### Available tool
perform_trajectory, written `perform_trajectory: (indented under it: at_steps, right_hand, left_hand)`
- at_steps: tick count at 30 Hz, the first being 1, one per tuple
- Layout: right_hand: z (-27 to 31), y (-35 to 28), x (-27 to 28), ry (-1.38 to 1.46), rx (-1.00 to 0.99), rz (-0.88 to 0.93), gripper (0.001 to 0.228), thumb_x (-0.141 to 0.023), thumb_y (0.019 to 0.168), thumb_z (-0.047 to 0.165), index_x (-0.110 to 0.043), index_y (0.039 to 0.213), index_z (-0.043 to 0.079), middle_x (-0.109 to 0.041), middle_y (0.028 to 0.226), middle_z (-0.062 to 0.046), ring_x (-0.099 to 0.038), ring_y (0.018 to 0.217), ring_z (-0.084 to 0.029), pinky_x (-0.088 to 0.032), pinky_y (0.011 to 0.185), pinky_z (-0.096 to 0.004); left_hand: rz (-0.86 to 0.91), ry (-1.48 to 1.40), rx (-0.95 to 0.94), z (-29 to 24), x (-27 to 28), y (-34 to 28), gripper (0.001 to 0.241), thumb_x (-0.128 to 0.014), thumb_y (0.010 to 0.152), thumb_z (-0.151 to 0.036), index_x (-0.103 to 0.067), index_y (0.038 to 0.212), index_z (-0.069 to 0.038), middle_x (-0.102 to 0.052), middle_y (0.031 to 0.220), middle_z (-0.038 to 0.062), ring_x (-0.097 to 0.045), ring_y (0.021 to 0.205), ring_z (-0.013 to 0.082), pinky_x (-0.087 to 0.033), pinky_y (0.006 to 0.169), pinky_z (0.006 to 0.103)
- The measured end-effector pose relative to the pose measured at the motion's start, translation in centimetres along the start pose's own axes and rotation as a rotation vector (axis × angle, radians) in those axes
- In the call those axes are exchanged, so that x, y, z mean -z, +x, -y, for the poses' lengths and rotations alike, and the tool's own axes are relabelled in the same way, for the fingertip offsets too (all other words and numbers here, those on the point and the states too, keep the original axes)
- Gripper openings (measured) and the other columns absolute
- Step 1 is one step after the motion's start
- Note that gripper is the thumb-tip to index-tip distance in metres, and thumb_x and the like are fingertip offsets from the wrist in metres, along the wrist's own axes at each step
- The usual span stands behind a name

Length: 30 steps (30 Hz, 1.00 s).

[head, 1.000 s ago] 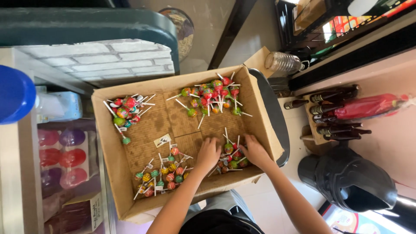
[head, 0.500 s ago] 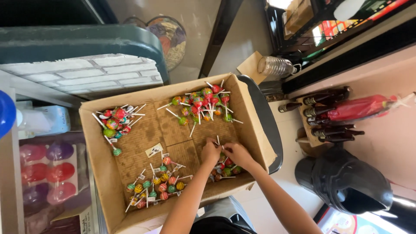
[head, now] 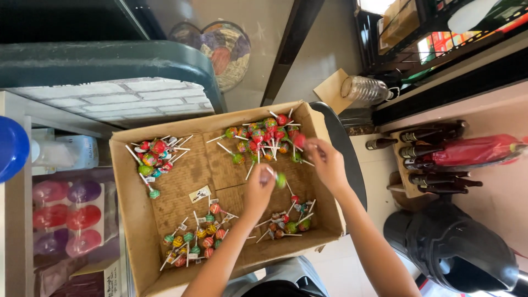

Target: Sorting and organizing various lollipops and candies into jars on a store counter.

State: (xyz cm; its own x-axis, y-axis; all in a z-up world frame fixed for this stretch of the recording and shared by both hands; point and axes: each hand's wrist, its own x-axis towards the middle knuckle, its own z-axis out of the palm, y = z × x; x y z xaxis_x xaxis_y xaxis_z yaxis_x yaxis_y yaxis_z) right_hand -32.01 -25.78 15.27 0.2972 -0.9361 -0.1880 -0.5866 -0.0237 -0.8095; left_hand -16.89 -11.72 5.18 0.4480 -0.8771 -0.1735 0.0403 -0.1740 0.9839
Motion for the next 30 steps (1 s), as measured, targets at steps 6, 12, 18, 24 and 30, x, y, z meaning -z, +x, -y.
perform_trajectory:
  at_steps: [6, 12, 18, 24, 30]
  right_hand:
    - [-5.8, 3.9, -4.5, -0.333, 0.532, -0.024, 0.043, -0.06, 0.09, -0.004, -0.064, 0.132, 0.004, -0.069, 0.126, -0.02, -0.065, 0.114, -0.039, -0.054, 0.099, -0.044]
    - [-2.6, -0.5, -2.0, -0.289, 0.454, 0.087, 0.05, -0.061, 0.084, -0.008, -0.059, 0.133, 0.001, -0.058, 0.126, -0.025, -0.055, 0.116, -0.047, -0.047, 0.097, -0.049]
    - [-8.8, -5.7, -1.9, -0.701, 0.297, 0.402, 0.021, -0.063, 0.084, -0.001, -0.065, 0.104, 0.003, -0.062, 0.118, -0.019, -0.059, 0.114, -0.038, -0.048, 0.097, -0.044]
    - [-14.9, -9.0, -4.4, -1.057, 0.43, 0.502, 0.023, -0.063, 0.082, 0.007, -0.069, 0.103, 0.002, -0.068, 0.106, -0.013, -0.058, 0.114, -0.031, -0.045, 0.103, -0.038]
    - [-13.1, -9.9, -3.7, -1.277, 0.485, 0.614, 0.017, -0.063, 0.08, 0.013, -0.076, 0.086, 0.006, -0.069, 0.105, -0.012, -0.056, 0.114, -0.029, -0.043, 0.102, -0.039]
  left_hand:
    - [-0.226, 0.196, -0.469, -6.9, 0.0, 6.2, 0.023, -0.07, 0.091, -0.002, -0.059, 0.111, -0.005, -0.066, 0.104, 0.011, -0.069, 0.091, 0.0224, -0.056, 0.084, 0.033]
    - [-0.031, 0.627, -0.511, -2.2, 0.1, 10.4, 0.024, -0.068, 0.084, 0.003, -0.062, 0.106, -0.004, -0.063, 0.115, 0.017, -0.06, 0.109, 0.0386, -0.049, 0.089, 0.046]
    - [-0.045, 0.757, -0.634, -6.0, -0.7, 5.8, 0.031, -0.065, 0.077, 0.004, -0.069, 0.104, -0.01, -0.066, 0.112, 0.014, -0.06, 0.101, 0.0355, -0.048, 0.084, 0.0464]
    - [0.442, 0.866, -0.613, 4.4, -4.3, -0.1, 0.037, -0.066, 0.078, 0.0, -0.068, 0.114, -0.01, -0.063, 0.124, 0.011, -0.055, 0.114, 0.0314, -0.047, 0.095, 0.0464]
    - [0.627, 0.947, -0.482, 2.2, -4.0, -3.4, 0.044, -0.07, 0.079, -0.01, -0.066, 0.123, -0.009, -0.059, 0.131, 0.013, -0.05, 0.128, 0.0328, -0.043, 0.105, 0.0476]
